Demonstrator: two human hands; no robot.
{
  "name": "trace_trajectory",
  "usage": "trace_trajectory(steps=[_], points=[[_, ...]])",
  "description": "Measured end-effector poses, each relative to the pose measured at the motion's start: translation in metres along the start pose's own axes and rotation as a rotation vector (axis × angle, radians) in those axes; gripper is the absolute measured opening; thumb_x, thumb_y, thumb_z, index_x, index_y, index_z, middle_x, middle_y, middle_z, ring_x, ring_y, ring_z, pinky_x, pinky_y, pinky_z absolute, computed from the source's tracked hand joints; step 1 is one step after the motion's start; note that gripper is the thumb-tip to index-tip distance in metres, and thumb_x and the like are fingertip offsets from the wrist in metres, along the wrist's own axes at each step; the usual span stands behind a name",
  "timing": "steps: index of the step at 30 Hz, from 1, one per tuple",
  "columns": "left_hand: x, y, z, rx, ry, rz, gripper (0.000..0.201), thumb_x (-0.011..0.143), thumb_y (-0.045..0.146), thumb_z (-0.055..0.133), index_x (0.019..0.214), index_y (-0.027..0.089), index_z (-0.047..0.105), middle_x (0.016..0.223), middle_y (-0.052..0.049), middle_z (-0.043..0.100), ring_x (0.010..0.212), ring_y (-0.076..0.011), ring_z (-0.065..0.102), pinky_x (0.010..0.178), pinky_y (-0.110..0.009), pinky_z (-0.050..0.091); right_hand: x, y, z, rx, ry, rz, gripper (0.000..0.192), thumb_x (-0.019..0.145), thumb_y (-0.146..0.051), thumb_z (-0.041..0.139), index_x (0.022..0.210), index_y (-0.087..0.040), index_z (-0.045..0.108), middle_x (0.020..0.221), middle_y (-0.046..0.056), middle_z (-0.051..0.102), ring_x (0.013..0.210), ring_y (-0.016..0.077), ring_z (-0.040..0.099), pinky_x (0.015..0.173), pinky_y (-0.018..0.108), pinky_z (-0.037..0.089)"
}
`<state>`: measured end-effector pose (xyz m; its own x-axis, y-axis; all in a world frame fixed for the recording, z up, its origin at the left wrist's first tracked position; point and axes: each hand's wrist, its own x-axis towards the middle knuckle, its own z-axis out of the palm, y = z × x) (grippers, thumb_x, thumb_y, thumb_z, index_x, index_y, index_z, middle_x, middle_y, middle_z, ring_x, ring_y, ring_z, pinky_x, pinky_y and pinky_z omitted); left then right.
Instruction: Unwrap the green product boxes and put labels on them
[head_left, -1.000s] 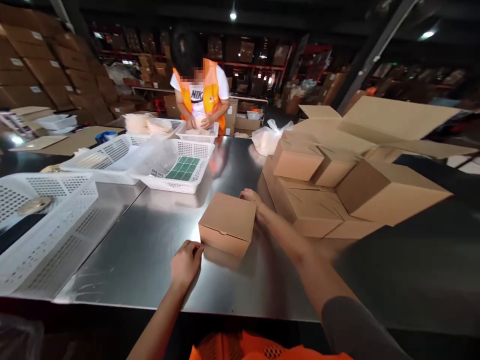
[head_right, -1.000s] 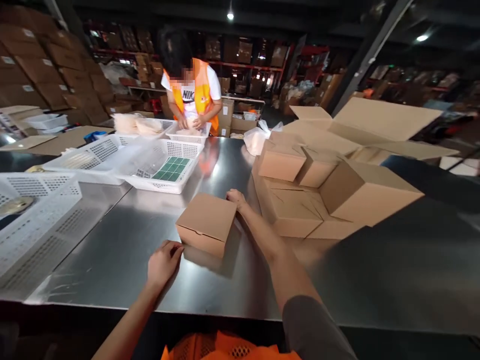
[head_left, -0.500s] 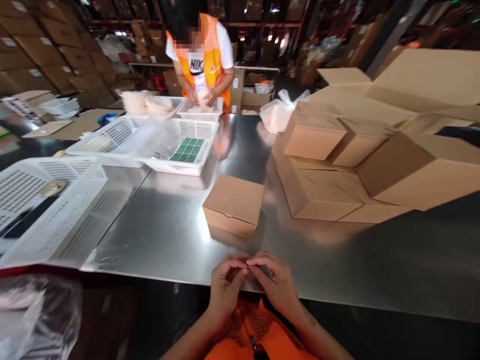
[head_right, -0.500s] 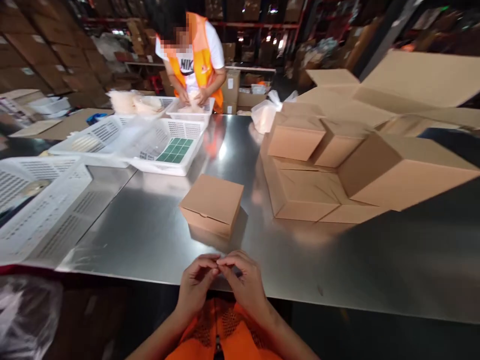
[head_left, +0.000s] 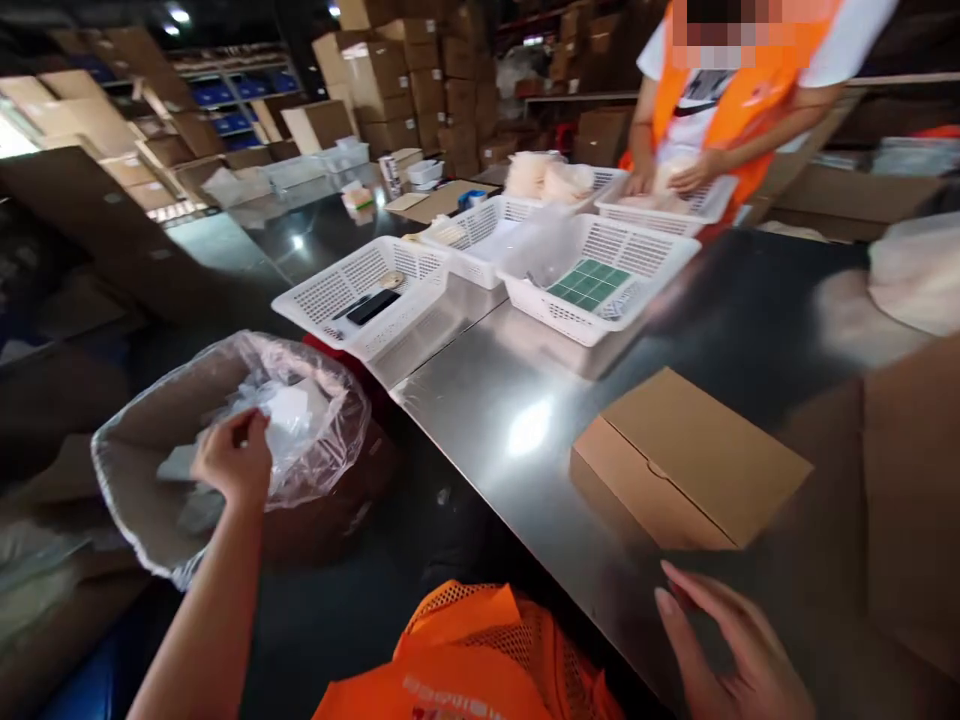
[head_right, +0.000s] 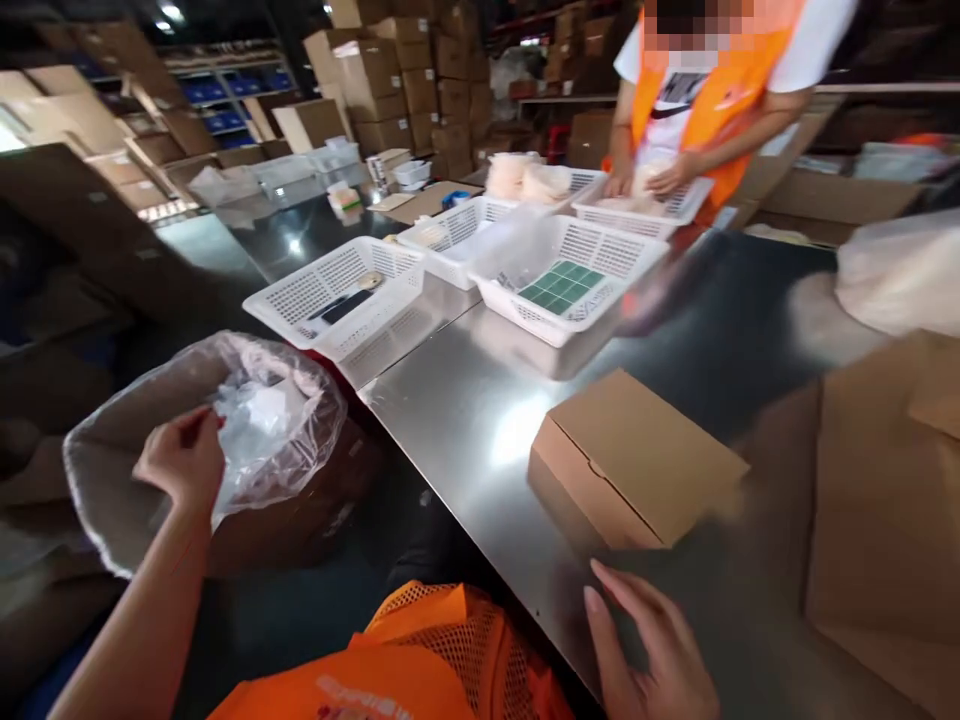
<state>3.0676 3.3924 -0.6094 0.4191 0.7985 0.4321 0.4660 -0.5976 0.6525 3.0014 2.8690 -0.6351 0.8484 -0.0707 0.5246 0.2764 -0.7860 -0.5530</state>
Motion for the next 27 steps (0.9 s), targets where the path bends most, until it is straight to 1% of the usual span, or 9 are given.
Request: trace_trajectory(steps=[4, 7, 9, 12, 15, 18, 22, 24, 27], points=[[0.045, -0.033, 0.001, 0.159, -0.112, -0.175, 0.043, 0.068, 0.033, 0.084, 0.097, 0.014, 0.059, 0.148, -0.016, 0.048, 0.131, -0.0469, 0.05, 0.103, -0.071, 0.042, 0.015, 0.009, -0.02, -0.147, 0.026, -0.111, 0.031, 0.097, -0.045, 0.06, 0.111, -0.018, 0.069, 0.1, 0.011, 0.071, 0.086, 0.0268, 0.068, 0.074, 0.039, 0.053], [0.015, -0.013, 0.034, 0.136, -0.226, -0.054, 0.064, 0.068, 0.028, 0.086, 0.123, 0.015, 0.055, 0.165, -0.021, 0.019, 0.134, -0.0451, 0.05, 0.109, -0.068, 0.04, 0.05, 0.01, -0.037, -0.287, 0.172, -0.142, 0.041, 0.091, -0.046, 0.069, 0.119, -0.015, 0.069, 0.113, 0.015, 0.07, 0.105, 0.0312, 0.065, 0.093, 0.043, 0.051], [-0.019, 0.02, 0.059, -0.035, -0.284, 0.124, 0.06, 0.077, 0.031, 0.079, 0.13, 0.013, 0.055, 0.162, -0.021, 0.026, 0.124, -0.0369, 0.058, 0.108, -0.06, 0.046, 0.086, 0.015, -0.041, -0.315, 0.155, -0.127, 0.065, 0.086, -0.056, 0.071, 0.134, -0.013, 0.061, 0.128, 0.018, 0.064, 0.123, 0.0345, 0.057, 0.106, 0.046, 0.046], [-0.08, 0.086, 0.086, -0.383, -0.353, 0.473, 0.048, 0.083, 0.036, 0.071, 0.124, 0.014, 0.061, 0.144, -0.019, 0.05, 0.118, -0.0312, 0.06, 0.096, -0.048, 0.054, 0.142, 0.024, -0.037, -0.377, -0.222, -0.012, 0.087, 0.086, -0.062, 0.064, 0.151, -0.01, 0.041, 0.148, 0.023, 0.047, 0.14, 0.0355, 0.042, 0.117, 0.049, 0.034], [-0.142, 0.149, 0.098, -0.653, -0.586, 0.668, 0.041, 0.086, 0.038, 0.069, 0.121, 0.019, 0.062, 0.131, -0.015, 0.063, 0.124, -0.0299, 0.058, 0.095, -0.045, 0.053, 0.18, 0.026, -0.027, -0.438, -0.619, 0.203, 0.106, 0.074, -0.075, 0.067, 0.158, -0.021, 0.03, 0.16, 0.02, 0.031, 0.145, 0.0416, 0.032, 0.116, 0.059, 0.03], [-0.195, 0.196, 0.108, -0.813, -0.969, 0.511, 0.049, 0.085, 0.044, 0.069, 0.127, 0.021, 0.058, 0.135, -0.016, 0.062, 0.126, -0.0309, 0.058, 0.1, -0.047, 0.051, 0.192, 0.018, -0.018, -0.509, -0.727, 0.311, 0.104, 0.071, -0.083, 0.062, 0.156, -0.033, 0.032, 0.152, 0.014, 0.04, 0.138, 0.0445, 0.039, 0.11, 0.064, 0.034], [-0.244, 0.232, 0.12, -0.88, -1.35, 0.224, 0.06, 0.086, 0.052, 0.067, 0.136, 0.021, 0.053, 0.147, -0.017, 0.055, 0.137, -0.0341, 0.051, 0.11, -0.052, 0.044, 0.183, 0.007, -0.015, -0.578, -0.706, 0.344, 0.114, 0.067, -0.088, 0.058, 0.159, -0.029, 0.025, 0.151, 0.018, 0.038, 0.134, 0.0473, 0.041, 0.104, 0.067, 0.039], [-0.257, 0.235, 0.119, -0.978, -1.414, 0.202, 0.061, 0.088, 0.053, 0.065, 0.138, 0.02, 0.052, 0.145, -0.016, 0.057, 0.135, -0.0335, 0.052, 0.113, -0.052, 0.042, 0.173, 0.002, -0.017, -0.596, -0.697, 0.343, 0.113, 0.069, -0.087, 0.056, 0.159, -0.026, 0.024, 0.153, 0.019, 0.036, 0.133, 0.0482, 0.041, 0.103, 0.068, 0.039], [-0.264, 0.209, 0.108, -1.047, -1.279, 0.233, 0.056, 0.093, 0.052, 0.06, 0.139, 0.021, 0.051, 0.145, -0.015, 0.057, 0.134, -0.031, 0.053, 0.11, -0.049, 0.044, 0.151, -0.015, -0.013, -0.635, -0.583, 0.285, 0.105, 0.076, -0.08, 0.057, 0.157, -0.021, 0.028, 0.158, 0.022, 0.032, 0.141, 0.0523, 0.032, 0.104, 0.076, 0.034]])
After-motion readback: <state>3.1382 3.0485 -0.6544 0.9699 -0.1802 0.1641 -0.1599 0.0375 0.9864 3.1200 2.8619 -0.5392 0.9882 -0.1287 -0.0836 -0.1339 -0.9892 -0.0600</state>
